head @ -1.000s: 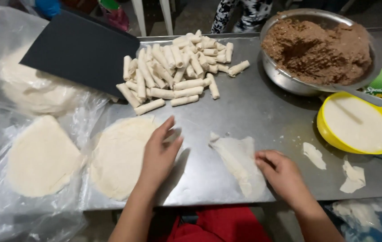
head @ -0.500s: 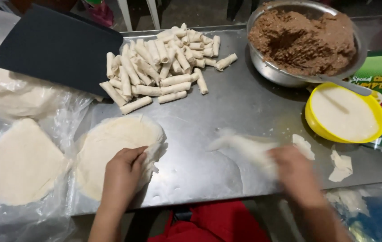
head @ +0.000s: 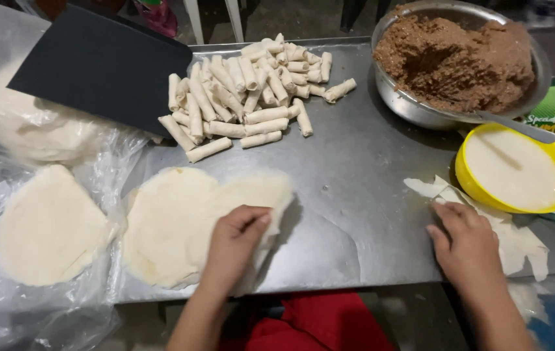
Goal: Rolling lumpia by placing meat filling on thin wrappers and folding them into cylinders on a metal prep table.
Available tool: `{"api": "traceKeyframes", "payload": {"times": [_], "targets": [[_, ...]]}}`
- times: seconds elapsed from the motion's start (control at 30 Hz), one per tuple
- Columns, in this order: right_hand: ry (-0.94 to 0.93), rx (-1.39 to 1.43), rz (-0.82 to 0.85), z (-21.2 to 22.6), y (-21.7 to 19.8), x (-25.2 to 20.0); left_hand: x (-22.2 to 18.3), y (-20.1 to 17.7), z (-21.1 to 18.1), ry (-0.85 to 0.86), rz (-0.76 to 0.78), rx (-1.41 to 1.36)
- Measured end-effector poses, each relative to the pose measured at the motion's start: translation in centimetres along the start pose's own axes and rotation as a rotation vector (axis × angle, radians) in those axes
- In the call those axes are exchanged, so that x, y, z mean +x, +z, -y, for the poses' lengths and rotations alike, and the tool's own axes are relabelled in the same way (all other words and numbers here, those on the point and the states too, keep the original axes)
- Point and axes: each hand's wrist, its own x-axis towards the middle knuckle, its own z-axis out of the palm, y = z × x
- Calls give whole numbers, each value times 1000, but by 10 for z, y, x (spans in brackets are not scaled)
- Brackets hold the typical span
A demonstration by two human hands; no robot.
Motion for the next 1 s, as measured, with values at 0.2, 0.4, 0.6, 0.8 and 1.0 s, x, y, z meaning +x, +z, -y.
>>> {"api": "traceKeyframes", "payload": {"times": [0.2,0.4,0.6,0.8,1.0], "targets": [[113,-114,52,-29,-8,-5,-11,10,-10,-252,64,-285],[92,-232,-170,-50,-22,-40,-14,35,10,-248,118,-530],[55,329,-95,107,-38,-24,-29,63,4,261,165,528],[301,827,409,178,-9,-23,-28,60,5,125,145,291],[681,1363,258,197,18,-16,-30,85,16,-220,70,-649]]}}
